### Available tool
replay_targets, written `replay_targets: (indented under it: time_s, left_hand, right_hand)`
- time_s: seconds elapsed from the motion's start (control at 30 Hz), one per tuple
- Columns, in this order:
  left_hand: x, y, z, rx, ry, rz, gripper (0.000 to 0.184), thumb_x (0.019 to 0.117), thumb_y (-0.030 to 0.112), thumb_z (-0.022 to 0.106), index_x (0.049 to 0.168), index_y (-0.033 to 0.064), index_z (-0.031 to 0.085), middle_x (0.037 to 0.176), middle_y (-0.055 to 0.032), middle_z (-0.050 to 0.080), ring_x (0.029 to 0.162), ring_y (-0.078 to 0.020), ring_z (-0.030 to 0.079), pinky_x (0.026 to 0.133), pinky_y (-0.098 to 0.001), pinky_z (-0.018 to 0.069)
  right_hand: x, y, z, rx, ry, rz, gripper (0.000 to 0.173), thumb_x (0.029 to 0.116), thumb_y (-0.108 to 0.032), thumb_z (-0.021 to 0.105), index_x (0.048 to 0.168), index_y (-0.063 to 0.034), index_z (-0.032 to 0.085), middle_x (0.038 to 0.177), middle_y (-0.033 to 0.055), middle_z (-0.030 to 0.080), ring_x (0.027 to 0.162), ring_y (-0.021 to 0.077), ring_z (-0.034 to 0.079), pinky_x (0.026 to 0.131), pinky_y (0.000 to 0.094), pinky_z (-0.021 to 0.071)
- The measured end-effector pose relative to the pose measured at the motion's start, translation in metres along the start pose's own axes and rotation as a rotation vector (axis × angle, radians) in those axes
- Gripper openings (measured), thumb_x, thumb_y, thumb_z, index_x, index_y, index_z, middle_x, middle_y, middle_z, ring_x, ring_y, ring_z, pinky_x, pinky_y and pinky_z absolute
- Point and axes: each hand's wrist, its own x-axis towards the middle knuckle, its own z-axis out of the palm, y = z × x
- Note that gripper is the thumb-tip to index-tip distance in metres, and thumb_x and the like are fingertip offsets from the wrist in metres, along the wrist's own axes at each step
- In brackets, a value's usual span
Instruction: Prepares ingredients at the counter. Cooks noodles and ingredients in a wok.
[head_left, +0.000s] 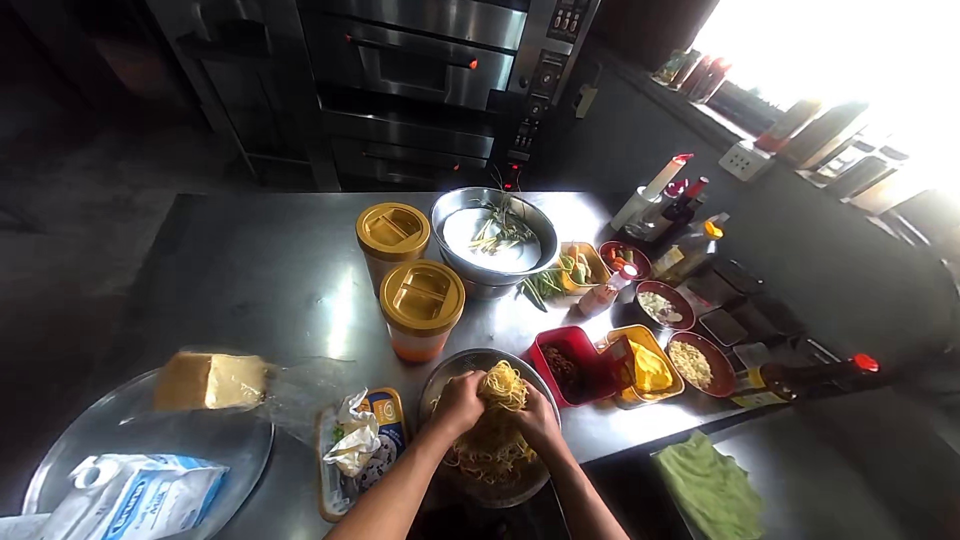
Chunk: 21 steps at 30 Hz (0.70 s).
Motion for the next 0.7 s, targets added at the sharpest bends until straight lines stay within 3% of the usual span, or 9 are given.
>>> replay_targets:
  time_s: [0.07,0.17,0.23,0.33,0.43,0.5,0.53,0.63,0.7]
  left_hand:
    - [0.001,0.000,0.004,-0.011,0.036,0.040,0.038,0.0902,0.003,0.070,0.128,0.0051,0.069,0.124,-0.0154,0.071,0.118,-0.0298,0.067,0.105,-0.0509,0.0519]
    - [0.000,0.002,0.010,-0.022,0.041,0.086,0.030,0.0877,0.004,0.073,0.118,0.0049,0.073,0.113,-0.0134,0.074,0.108,-0.0272,0.071,0.099,-0.0495,0.0553]
    - [-0.001,0.000,0.008,-0.079,0.021,0.076,0.033,0.0874,0.008,0.075,0.121,0.0069,0.071,0.111,-0.0116,0.075,0.105,-0.0243,0.072,0.097,-0.0480,0.0567]
    - [-0.002,-0.018,0.008,-0.320,-0.005,0.071,0.066,0.0822,0.002,0.076,0.144,0.0118,0.055,0.131,-0.0108,0.067,0.117,-0.0227,0.067,0.101,-0.0462,0.0557]
    - [-0.005,-0.027,0.019,-0.254,-0.045,-0.014,0.086,0.0775,0.015,0.086,0.153,0.0147,0.046,0.146,-0.0113,0.058,0.131,-0.0266,0.059,0.110,-0.0508,0.0497]
    - [-0.005,-0.020,0.029,-0.029,-0.040,-0.133,0.082,0.0821,0.036,0.083,0.154,0.0160,0.047,0.151,-0.0092,0.054,0.134,-0.0285,0.056,0.110,-0.0532,0.0479]
    - [-0.004,-0.016,0.034,0.059,-0.027,-0.188,0.077,0.0844,0.039,0.079,0.152,0.0160,0.049,0.150,-0.0096,0.055,0.131,-0.0301,0.058,0.106,-0.0545,0.0503]
    - [0.000,-0.014,0.042,0.150,-0.001,-0.264,0.060,0.0915,0.034,0.068,0.147,0.0153,0.055,0.144,-0.0116,0.059,0.124,-0.0339,0.063,0.097,-0.0580,0.0540]
    - [-0.001,-0.019,0.042,0.084,0.029,-0.253,0.045,0.0977,0.028,0.061,0.141,0.0132,0.060,0.139,-0.0131,0.063,0.123,-0.0343,0.064,0.098,-0.0591,0.0524]
  right_hand:
    - [0.004,-0.002,0.002,-0.201,-0.034,-0.008,0.069,0.0802,-0.024,0.085,0.140,-0.0120,0.052,0.110,0.0155,0.072,0.102,0.0302,0.071,0.091,0.0540,0.0566]
    - [0.012,-0.008,0.008,-0.406,-0.062,-0.022,0.096,0.0797,-0.023,0.083,0.160,-0.0288,0.030,0.109,0.0163,0.073,0.098,0.0367,0.072,0.086,0.0592,0.0569]
    - [0.014,-0.010,0.009,-0.453,-0.028,-0.030,0.084,0.0807,-0.019,0.079,0.155,-0.0305,0.042,0.106,0.0152,0.074,0.095,0.0372,0.072,0.083,0.0605,0.0566]
    - [0.020,-0.008,0.005,-0.293,0.026,0.020,0.050,0.0808,-0.017,0.079,0.129,-0.0135,0.066,0.102,0.0162,0.074,0.096,0.0340,0.072,0.084,0.0590,0.0560]
    - [0.029,0.011,0.006,0.148,0.037,0.009,0.040,0.0800,-0.012,0.078,0.118,-0.0053,0.068,0.101,0.0114,0.073,0.092,0.0220,0.071,0.082,0.0474,0.0601]
    - [0.028,0.007,0.008,0.275,0.030,0.001,0.039,0.0819,-0.006,0.075,0.120,-0.0049,0.066,0.102,0.0104,0.073,0.091,0.0193,0.071,0.080,0.0436,0.0607]
    - [0.026,0.002,0.008,0.266,0.029,0.008,0.041,0.0826,-0.005,0.075,0.122,-0.0049,0.065,0.105,0.0109,0.072,0.094,0.0194,0.070,0.082,0.0436,0.0600]
    - [0.016,-0.006,0.006,0.182,0.070,-0.008,0.047,0.0814,-0.005,0.076,0.126,-0.0047,0.063,0.111,0.0114,0.071,0.101,0.0195,0.069,0.089,0.0438,0.0587]
    - [0.010,-0.007,0.004,0.232,0.104,-0.048,0.044,0.0814,-0.004,0.075,0.124,-0.0034,0.064,0.108,0.0102,0.072,0.098,0.0175,0.070,0.087,0.0408,0.0594]
